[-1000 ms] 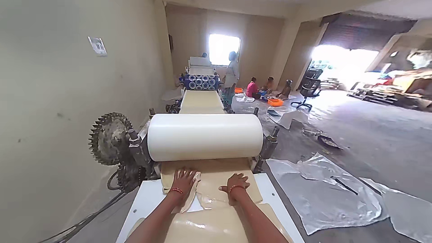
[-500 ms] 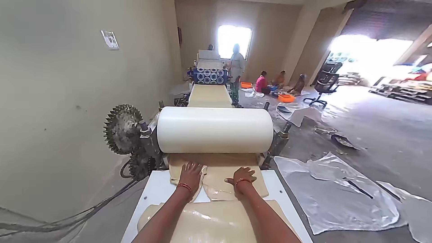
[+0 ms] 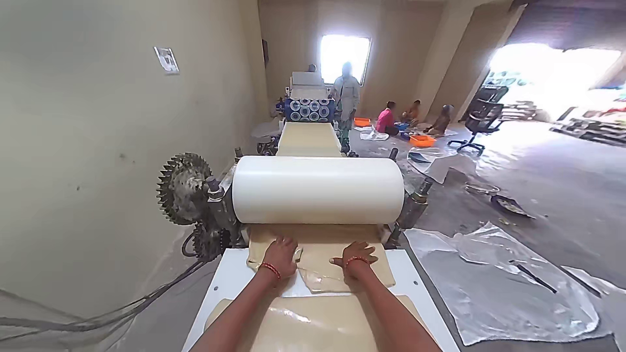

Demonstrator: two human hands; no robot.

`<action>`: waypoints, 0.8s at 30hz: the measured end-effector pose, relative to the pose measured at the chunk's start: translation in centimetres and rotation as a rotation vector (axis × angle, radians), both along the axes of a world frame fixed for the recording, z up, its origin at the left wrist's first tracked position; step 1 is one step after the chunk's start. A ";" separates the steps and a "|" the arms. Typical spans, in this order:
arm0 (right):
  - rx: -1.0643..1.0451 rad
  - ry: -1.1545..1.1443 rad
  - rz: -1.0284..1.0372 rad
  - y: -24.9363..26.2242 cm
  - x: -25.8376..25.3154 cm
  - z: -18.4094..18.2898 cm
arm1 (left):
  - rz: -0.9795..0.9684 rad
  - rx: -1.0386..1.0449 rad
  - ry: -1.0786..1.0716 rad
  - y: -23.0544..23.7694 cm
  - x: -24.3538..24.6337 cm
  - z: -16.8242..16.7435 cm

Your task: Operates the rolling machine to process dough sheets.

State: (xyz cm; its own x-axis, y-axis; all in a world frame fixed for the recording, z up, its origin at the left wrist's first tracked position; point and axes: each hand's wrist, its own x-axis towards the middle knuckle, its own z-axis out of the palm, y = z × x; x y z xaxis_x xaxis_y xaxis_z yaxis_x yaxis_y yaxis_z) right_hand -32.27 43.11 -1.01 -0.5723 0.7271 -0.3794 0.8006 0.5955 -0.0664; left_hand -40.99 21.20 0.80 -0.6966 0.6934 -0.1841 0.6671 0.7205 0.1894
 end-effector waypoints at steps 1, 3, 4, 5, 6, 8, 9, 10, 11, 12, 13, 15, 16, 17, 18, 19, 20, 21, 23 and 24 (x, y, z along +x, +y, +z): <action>-0.002 0.009 -0.005 0.1 -0.1 -0.1 | -0.002 -0.028 -0.007 0.1 0.2 0.4; -0.009 0.019 -0.006 0.2 -0.3 -0.4 | -0.015 -0.075 -0.002 0.0 0.4 0.9; -0.006 0.016 -0.002 0.3 -0.4 -0.3 | -0.025 -0.092 0.003 0.0 0.5 1.0; 0.000 0.007 0.005 0.4 -0.5 -0.3 | -0.035 -0.111 0.006 0.1 0.5 1.0; 0.000 0.000 0.011 0.4 -0.6 -0.2 | -0.043 -0.125 0.010 0.1 0.5 1.0; 0.003 0.006 0.018 0.5 -0.8 -0.1 | -0.056 -0.138 0.011 -0.1 0.7 0.9; 0.003 0.006 0.018 0.6 -0.9 0.0 | -0.065 -0.146 0.007 -0.3 0.8 0.8; 0.002 -0.001 0.020 0.6 -1.0 0.0 | -0.075 -0.149 -0.004 -0.6 1.0 0.9; 0.004 -0.007 0.026 0.6 -1.1 0.0 | -0.083 -0.143 -0.020 -1.1 1.2 0.9; 0.002 -0.007 0.027 0.6 -1.2 0.0 | -0.093 -0.126 -0.039 -1.6 1.2 0.9; -0.002 -0.005 0.025 0.6 -1.3 0.0 | -0.104 -0.098 -0.053 -2.1 1.2 0.9; 0.005 -0.019 0.030 0.7 -1.4 0.2 | -0.118 -0.038 -0.085 -3.0 1.2 0.6; 0.006 -0.033 0.039 0.7 -1.5 0.2 | -0.122 -0.028 -0.101 -3.3 1.3 0.4; 0.003 -0.036 0.042 0.6 -1.6 0.2 | -0.121 -0.035 -0.109 -3.4 1.2 0.4; 0.000 -0.035 0.040 0.6 -1.7 0.2 | -0.118 -0.046 -0.115 -3.3 1.1 0.5; 0.001 -0.031 0.039 0.6 -1.8 0.1 | -0.113 -0.064 -0.122 -3.1 1.0 0.7; 0.001 -0.020 0.037 0.7 -1.7 0.1 | -0.108 -0.083 -0.120 -2.7 0.9 0.8; 0.000 -0.010 0.038 0.8 -1.7 0.0 | -0.104 -0.102 -0.119 -2.4 0.8 1.0; -0.011 0.009 0.044 0.9 -1.5 -0.1 | -0.088 -0.142 -0.127 -2.0 0.6 1.4; -0.009 0.012 0.047 0.9 -1.5 -0.1 | -0.079 -0.164 -0.134 -1.7 0.5 1.6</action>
State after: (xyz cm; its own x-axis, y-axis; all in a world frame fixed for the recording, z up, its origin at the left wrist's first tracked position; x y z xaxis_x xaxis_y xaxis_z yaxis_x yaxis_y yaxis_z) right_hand -33.76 44.03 -1.11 -0.6102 0.6956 -0.3792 0.7708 0.6319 -0.0813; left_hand -40.45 19.48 2.44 -0.6030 0.6981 -0.3861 0.6993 0.6955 0.1653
